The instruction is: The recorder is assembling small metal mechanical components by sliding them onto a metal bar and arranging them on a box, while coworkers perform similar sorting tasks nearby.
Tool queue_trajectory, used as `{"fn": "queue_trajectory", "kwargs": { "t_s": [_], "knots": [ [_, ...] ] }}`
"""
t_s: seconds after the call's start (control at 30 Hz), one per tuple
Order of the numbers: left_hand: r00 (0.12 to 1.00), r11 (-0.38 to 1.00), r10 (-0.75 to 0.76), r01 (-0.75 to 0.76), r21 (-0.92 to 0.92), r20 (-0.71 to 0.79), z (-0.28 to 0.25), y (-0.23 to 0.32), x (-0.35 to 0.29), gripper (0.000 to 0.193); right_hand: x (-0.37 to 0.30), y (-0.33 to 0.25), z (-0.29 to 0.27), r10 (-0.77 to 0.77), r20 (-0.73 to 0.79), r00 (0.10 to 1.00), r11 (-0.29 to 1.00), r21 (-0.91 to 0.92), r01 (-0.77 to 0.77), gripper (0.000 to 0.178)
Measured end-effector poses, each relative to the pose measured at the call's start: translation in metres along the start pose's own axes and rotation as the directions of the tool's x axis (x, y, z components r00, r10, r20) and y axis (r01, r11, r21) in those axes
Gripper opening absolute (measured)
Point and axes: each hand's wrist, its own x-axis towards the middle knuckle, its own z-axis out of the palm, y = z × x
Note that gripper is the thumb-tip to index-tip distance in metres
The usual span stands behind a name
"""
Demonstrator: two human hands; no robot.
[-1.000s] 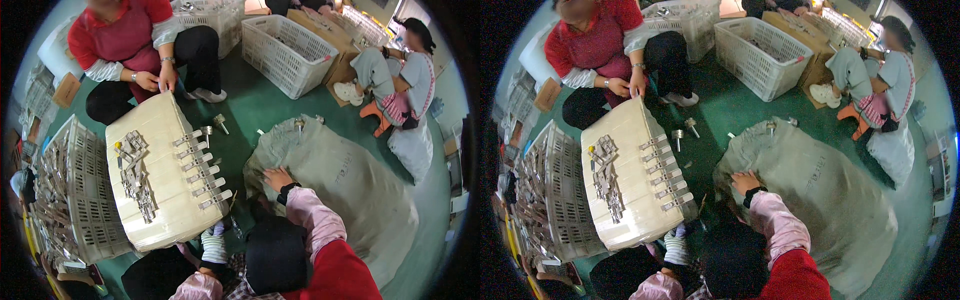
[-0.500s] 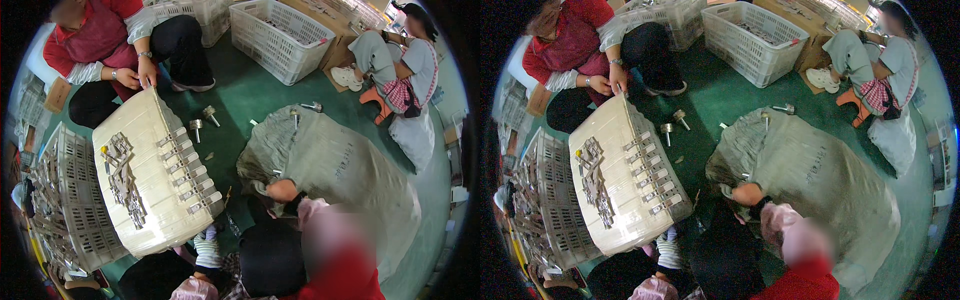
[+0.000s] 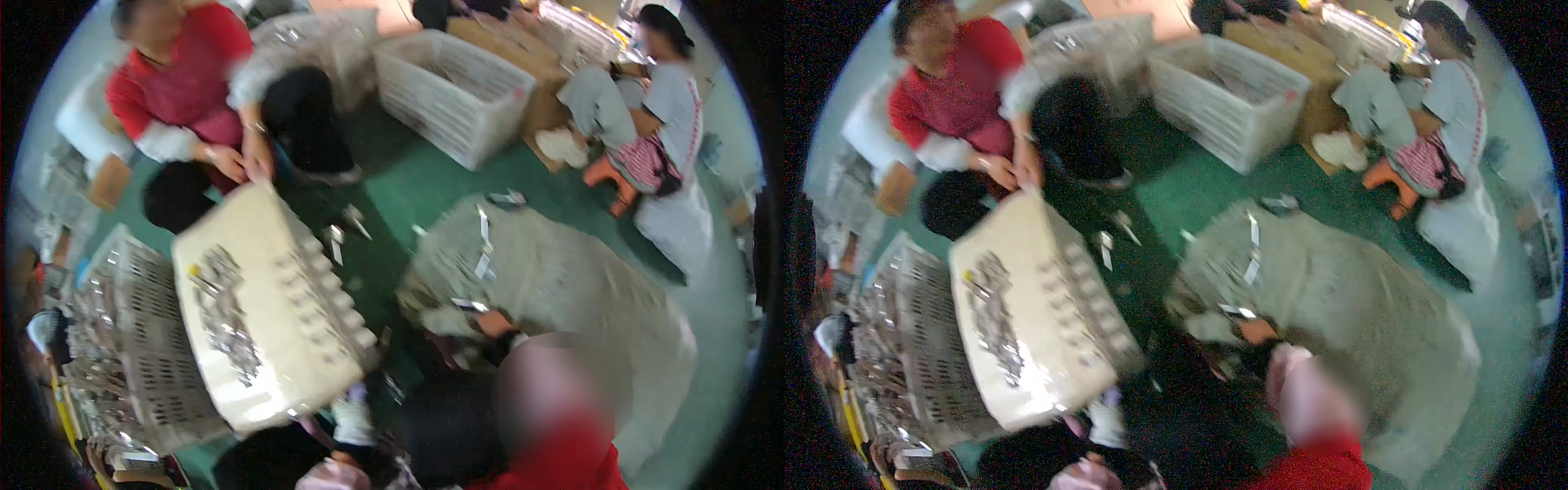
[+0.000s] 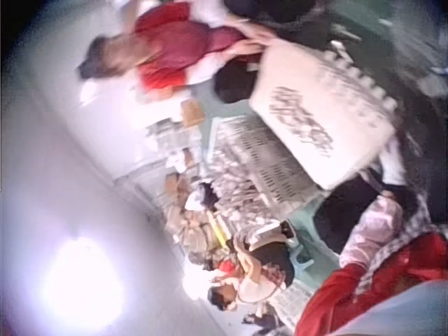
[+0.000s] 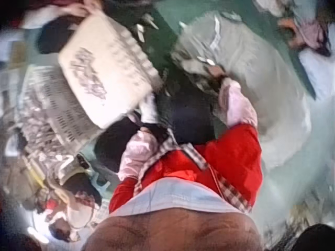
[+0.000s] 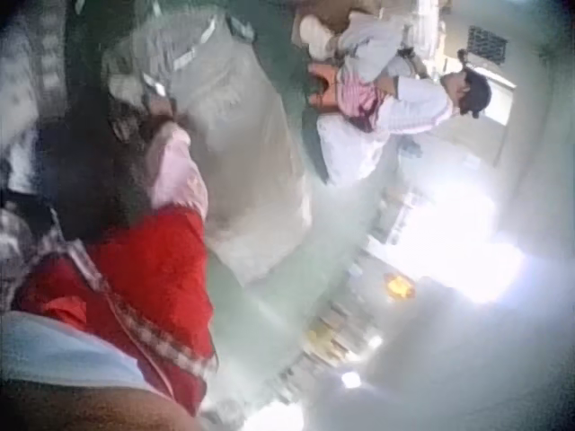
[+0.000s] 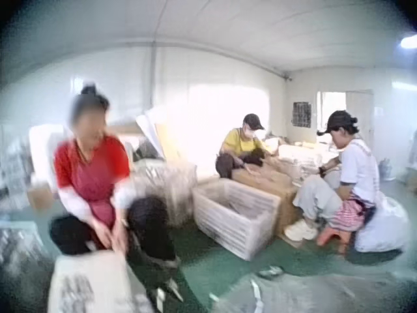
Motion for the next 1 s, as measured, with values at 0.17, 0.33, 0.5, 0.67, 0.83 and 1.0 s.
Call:
{"fn": "queue_trajectory", "kwargs": {
  "t_s": [0.17,0.33,0.5,0.67,0.83,1.0],
  "knots": [
    [0.998,0.997,-0.059,0.06,0.058,-0.005,0.005,-0.008,-0.003,0.033,-0.011,-0.059,-0.022,0.219,0.227,0.949,0.957,0.14,-0.254,0.055],
    [0.997,0.991,-0.083,0.082,-0.104,-0.007,0.007,-0.053,0.004,0.039,0.037,-0.027,0.076,0.148,-0.48,0.865,0.867,-0.358,-0.347,0.021],
    [0.987,0.992,-0.118,0.112,-0.059,-0.111,-0.011,-0.074,0.02,0.039,0.062,-0.089,0.039,0.008,-0.475,0.88,0.995,0.095,0.042,0.015],
    [0.985,0.99,-0.141,0.139,-0.028,-0.101,-0.013,-0.077,0.033,0.04,0.017,-0.142,-0.065,0.032,-0.404,0.914,0.996,0.084,0.002,0.013],
    [0.989,0.985,-0.13,0.12,-0.122,-0.075,0.001,-0.069,0.031,0.042,-0.011,-0.156,-0.143,0.109,-0.632,0.767,0.908,0.377,0.182,0.023],
    [0.999,0.999,-0.024,0.026,0.042,-0.04,0.001,-0.068,0.034,0.045,-0.05,-0.187,-0.218,0.193,-0.576,0.794,0.596,0.712,0.372,0.024]
  ]
}}
